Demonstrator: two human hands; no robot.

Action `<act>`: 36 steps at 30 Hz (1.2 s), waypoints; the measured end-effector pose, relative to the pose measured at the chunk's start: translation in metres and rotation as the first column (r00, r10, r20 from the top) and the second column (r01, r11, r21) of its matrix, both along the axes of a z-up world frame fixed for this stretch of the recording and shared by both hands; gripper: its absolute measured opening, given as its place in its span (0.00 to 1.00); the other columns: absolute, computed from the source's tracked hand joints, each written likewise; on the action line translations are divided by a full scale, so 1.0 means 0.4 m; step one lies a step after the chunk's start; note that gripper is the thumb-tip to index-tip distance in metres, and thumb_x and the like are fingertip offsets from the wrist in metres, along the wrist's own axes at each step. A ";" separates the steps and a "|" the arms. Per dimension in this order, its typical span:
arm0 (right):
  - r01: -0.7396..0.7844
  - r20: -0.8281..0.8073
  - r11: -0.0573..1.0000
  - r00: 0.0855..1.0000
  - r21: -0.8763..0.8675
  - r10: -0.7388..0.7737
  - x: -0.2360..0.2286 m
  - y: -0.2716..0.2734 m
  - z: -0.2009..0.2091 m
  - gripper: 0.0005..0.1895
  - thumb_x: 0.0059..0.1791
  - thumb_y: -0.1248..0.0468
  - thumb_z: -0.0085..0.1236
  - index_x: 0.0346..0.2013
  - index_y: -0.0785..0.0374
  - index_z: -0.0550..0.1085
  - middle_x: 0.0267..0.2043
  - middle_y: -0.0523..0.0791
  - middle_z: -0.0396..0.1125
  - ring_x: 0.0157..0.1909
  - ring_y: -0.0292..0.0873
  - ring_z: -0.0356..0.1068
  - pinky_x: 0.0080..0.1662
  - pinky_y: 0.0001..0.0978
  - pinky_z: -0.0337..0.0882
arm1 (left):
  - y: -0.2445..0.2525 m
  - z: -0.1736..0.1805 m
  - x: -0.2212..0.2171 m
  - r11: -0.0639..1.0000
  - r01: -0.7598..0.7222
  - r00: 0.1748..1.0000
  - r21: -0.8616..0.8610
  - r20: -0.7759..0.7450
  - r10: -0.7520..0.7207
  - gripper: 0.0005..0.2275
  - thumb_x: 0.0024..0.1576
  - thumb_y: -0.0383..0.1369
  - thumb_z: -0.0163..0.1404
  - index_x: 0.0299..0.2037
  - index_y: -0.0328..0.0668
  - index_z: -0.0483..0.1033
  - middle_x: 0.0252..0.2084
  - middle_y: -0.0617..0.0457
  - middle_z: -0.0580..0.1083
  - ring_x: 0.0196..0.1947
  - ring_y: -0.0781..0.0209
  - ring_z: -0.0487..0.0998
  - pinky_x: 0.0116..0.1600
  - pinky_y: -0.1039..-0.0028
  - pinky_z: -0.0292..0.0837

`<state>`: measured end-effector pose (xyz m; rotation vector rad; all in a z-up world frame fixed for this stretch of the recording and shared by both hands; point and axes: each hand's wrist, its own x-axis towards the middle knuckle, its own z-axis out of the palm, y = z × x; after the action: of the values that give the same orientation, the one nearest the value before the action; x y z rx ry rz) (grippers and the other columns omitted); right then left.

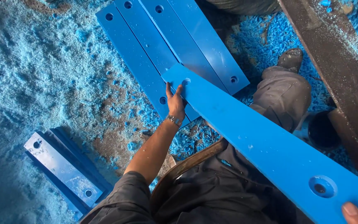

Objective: The person sits on a chair and drills holes into blue plastic bars using a drill press. They position each bar on the drill table, drill one or more holes, then move the finished bar onto a stack of completed pieces beside them and take the next bar.

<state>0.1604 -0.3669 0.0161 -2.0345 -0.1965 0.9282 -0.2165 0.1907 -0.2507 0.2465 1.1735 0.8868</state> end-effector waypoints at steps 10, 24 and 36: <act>-0.066 -0.292 0.985 0.950 0.158 0.110 -0.624 0.742 0.057 0.20 0.51 0.62 0.54 0.54 0.71 0.68 0.41 0.56 0.74 0.35 0.56 0.78 0.34 0.45 0.77 | 0.007 0.315 -0.024 0.992 0.037 0.999 0.118 0.029 -0.041 0.45 0.52 0.32 0.57 0.76 0.57 0.37 0.69 0.34 0.62 0.61 0.42 0.71 0.59 0.52 0.73; -0.678 0.303 0.728 0.718 0.102 0.627 -0.655 0.914 -0.105 0.14 0.50 0.58 0.59 0.47 0.62 0.78 0.36 0.43 0.79 0.37 0.33 0.77 0.36 0.26 0.74 | -0.040 0.057 -0.074 0.982 0.151 0.965 0.117 -0.234 -0.121 0.40 0.58 0.34 0.55 0.78 0.66 0.43 0.69 0.39 0.68 0.60 0.51 0.73 0.60 0.63 0.68; -0.654 0.540 0.756 0.651 0.041 0.533 -0.673 0.923 -0.117 0.10 0.50 0.58 0.61 0.39 0.61 0.79 0.30 0.41 0.76 0.21 0.31 0.65 0.24 0.26 0.62 | -0.023 -0.167 -0.027 0.941 0.236 0.914 0.244 -0.384 -0.130 0.44 0.57 0.31 0.57 0.78 0.68 0.36 0.76 0.42 0.56 0.69 0.45 0.65 0.66 0.60 0.65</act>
<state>-0.1088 0.0022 -0.0309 -1.9621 -1.2865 0.6740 -0.2273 0.1816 -0.3174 0.7759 1.3335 0.8624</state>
